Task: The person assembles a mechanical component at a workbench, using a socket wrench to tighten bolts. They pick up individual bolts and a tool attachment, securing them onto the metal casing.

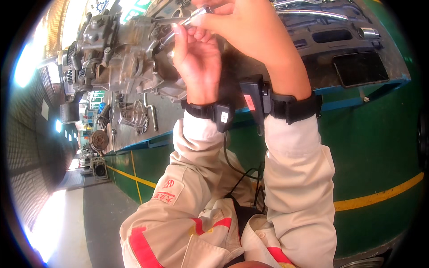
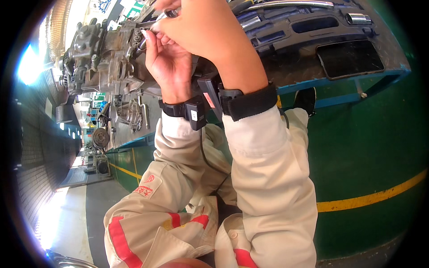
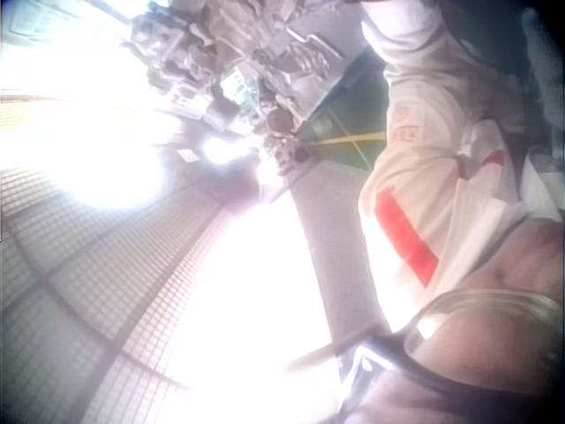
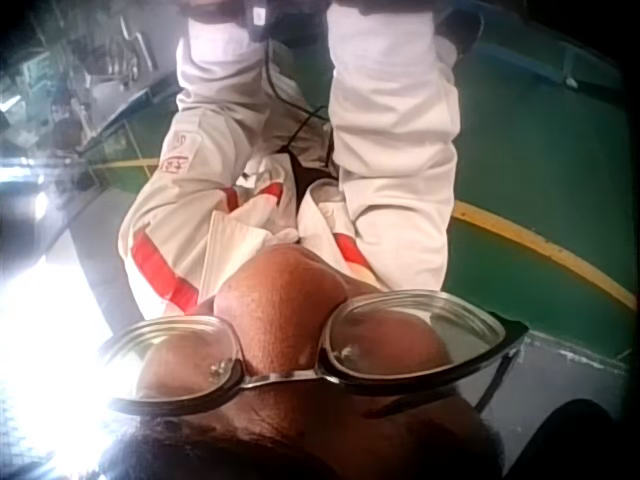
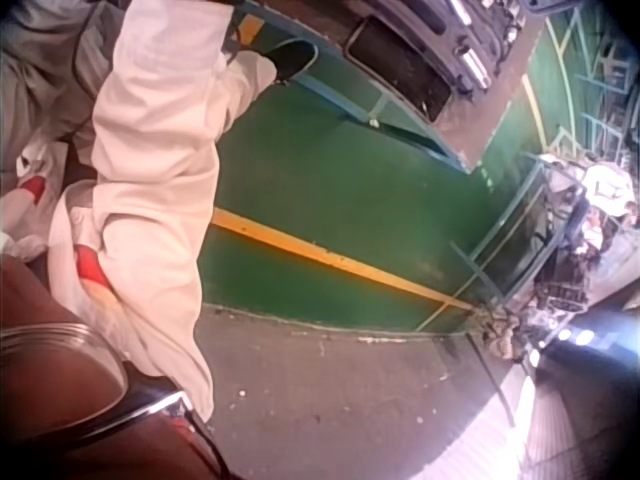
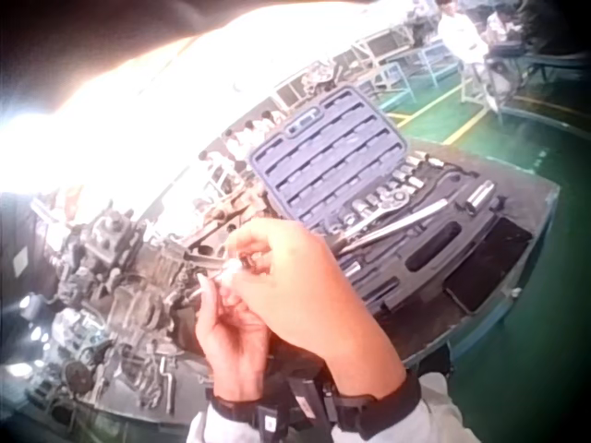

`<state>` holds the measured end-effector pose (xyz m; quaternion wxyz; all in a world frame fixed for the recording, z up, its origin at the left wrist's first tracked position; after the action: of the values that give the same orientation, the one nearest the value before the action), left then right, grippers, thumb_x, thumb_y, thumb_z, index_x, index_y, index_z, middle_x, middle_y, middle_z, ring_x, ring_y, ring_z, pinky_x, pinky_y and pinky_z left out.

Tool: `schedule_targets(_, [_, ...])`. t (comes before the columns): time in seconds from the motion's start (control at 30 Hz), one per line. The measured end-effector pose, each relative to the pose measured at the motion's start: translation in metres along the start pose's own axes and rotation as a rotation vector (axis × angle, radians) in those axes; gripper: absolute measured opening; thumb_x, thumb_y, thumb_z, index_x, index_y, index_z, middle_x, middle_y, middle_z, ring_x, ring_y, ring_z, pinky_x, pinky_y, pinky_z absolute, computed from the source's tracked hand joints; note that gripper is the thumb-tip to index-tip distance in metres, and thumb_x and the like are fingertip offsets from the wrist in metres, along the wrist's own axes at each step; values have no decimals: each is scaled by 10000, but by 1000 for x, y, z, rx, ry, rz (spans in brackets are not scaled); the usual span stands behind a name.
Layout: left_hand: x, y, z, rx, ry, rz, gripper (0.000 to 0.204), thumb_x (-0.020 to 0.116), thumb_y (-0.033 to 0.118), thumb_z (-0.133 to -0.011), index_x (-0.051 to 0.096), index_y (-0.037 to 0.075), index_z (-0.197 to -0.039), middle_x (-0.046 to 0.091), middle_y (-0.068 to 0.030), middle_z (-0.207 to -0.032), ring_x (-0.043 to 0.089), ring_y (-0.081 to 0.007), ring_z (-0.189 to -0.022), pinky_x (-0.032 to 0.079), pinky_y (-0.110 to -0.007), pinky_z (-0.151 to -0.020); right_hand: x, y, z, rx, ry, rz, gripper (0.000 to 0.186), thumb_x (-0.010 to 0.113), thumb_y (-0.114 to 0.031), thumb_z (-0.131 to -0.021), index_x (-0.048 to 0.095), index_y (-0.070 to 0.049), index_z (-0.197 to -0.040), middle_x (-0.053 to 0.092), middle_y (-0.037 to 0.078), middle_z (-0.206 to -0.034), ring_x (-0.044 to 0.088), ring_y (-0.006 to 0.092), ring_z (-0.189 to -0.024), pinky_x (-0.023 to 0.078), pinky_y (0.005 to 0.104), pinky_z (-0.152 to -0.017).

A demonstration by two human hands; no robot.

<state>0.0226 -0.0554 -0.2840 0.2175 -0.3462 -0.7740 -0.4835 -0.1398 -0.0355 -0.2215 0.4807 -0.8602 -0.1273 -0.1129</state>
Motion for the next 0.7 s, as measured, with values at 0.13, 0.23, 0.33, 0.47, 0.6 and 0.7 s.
schedule_targets(0.13, [18, -5, 7, 23, -8, 19, 225, 586, 231, -1063, 637, 60, -1201, 634, -20, -990, 547, -121, -885, 488, -307, -857, -24, 1, -2, -71, -172, 142, 291, 773, -155, -852, 701, 65, -1029, 744, 161, -875, 728, 225, -763, 571, 338, -725])
schedule_targets(0.23, [34, -8, 9, -8, -116, 47, 230, 592, 213, -1057, 634, 50, -1214, 636, -35, -1024, 556, -137, -918, 489, -302, -885, -16, 15, -11, 71, -139, 137, 277, 768, -130, -855, 698, 55, -1048, 746, 132, -864, 720, 210, -742, 568, 326, -714])
schedule_targets(0.33, [20, -5, 10, 1, 143, -55, 230, 595, 203, -1054, 633, 54, -1225, 641, -47, -1075, 565, -155, -947, 493, -317, -922, -6, 11, -12, 154, -219, -8, 217, 731, -61, -863, 693, 42, -1050, 734, 114, -854, 714, 193, -758, 563, 304, -703])
schedule_targets(0.47, [2, 2, 3, 34, 60, 36, 227, 586, 190, -1056, 627, 66, -1242, 647, -53, -1111, 580, -169, -974, 498, -387, -955, -7, 11, -5, -79, -207, -8, 177, 698, -16, -866, 688, 43, -1033, 717, 130, -861, 710, 180, -785, 557, 289, -697])
schedule_targets(0.6, [18, 0, 9, 38, 102, -78, 240, 592, 142, -1044, 605, 59, -1269, 653, -45, -1133, 586, -176, -983, 498, -382, -943, -9, 2, -2, 106, -123, -3, 177, 683, -48, -892, 686, 55, -1036, 710, 155, -869, 706, 175, -792, 559, 295, -700])
schedule_targets(0.7, [7, 3, 7, -5, 9, -53, 238, 617, 142, -1019, 589, 82, -1247, 640, -49, -1093, 578, -168, -970, 490, -356, -923, -10, 14, -8, 239, -128, 96, 189, 685, -88, -911, 681, 60, -1027, 708, 143, -821, 703, 176, -740, 558, 303, -676])
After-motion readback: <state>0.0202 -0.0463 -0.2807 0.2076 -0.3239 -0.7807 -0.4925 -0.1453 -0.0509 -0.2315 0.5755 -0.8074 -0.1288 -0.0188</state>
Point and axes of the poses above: each hand's wrist, its own z-axis away from the middle knuckle, its own x-axis out of the palm, y = z × x, the point moved 5 cm from there along -z, towards the middle knuckle
